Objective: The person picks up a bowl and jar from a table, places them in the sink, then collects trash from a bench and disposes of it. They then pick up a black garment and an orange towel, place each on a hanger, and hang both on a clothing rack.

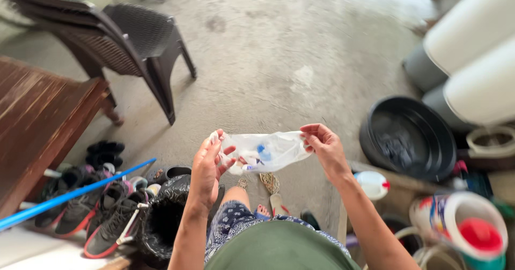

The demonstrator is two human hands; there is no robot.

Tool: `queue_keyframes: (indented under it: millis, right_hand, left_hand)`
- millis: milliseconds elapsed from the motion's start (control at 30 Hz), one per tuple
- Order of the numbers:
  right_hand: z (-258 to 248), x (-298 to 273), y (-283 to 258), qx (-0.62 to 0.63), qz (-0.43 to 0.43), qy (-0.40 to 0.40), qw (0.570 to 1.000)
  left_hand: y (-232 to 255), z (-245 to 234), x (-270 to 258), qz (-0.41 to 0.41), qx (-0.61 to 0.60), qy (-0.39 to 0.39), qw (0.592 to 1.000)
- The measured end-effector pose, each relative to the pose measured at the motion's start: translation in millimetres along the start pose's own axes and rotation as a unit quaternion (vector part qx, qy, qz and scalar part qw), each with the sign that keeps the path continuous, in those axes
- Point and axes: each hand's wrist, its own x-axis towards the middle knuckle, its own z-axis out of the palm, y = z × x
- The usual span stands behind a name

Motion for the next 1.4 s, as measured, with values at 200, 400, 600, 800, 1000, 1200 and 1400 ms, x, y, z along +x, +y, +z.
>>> queue_keyframes:
  millis: [200,400,600,800,1000,1200,1400]
  right_hand:
    - [13,118,-27,0.0,-0.003,-0.066,0.998]
    - [61,247,-33,0.013,-0.023,-0.125,0.992]
    - [132,390,-23,-0.046,-0.01,-0.141,0.989]
    - [203,513,-32,-0.101,0.024,-0.166,0.981]
    - [304,625,-46,-0.129,-0.022,-0.265,0.955]
    - [446,729,-23,-0.24,-0.028,-0.377,0.894]
    - [595,811,17,-0.342,-0.004,-0.494,0.799]
  left_hand:
    - [22,8,67,0.055,-0.06,0.04,0.996]
    - [48,-15,171,0.038,-0.078,0.086,0.992]
    - [82,-38,295,0.023,-0.157,0.083,0.984]
    - [141,-51,392,0.007,-0.162,0.095,0.982]
    - [191,-73,445,0.031,-0.112,0.119,0.986]
    - [204,-111,506,0.066,-0.169,0.206,0.962]
    - [212,-135,566,-0.021,-0.215,0.335,0.917]
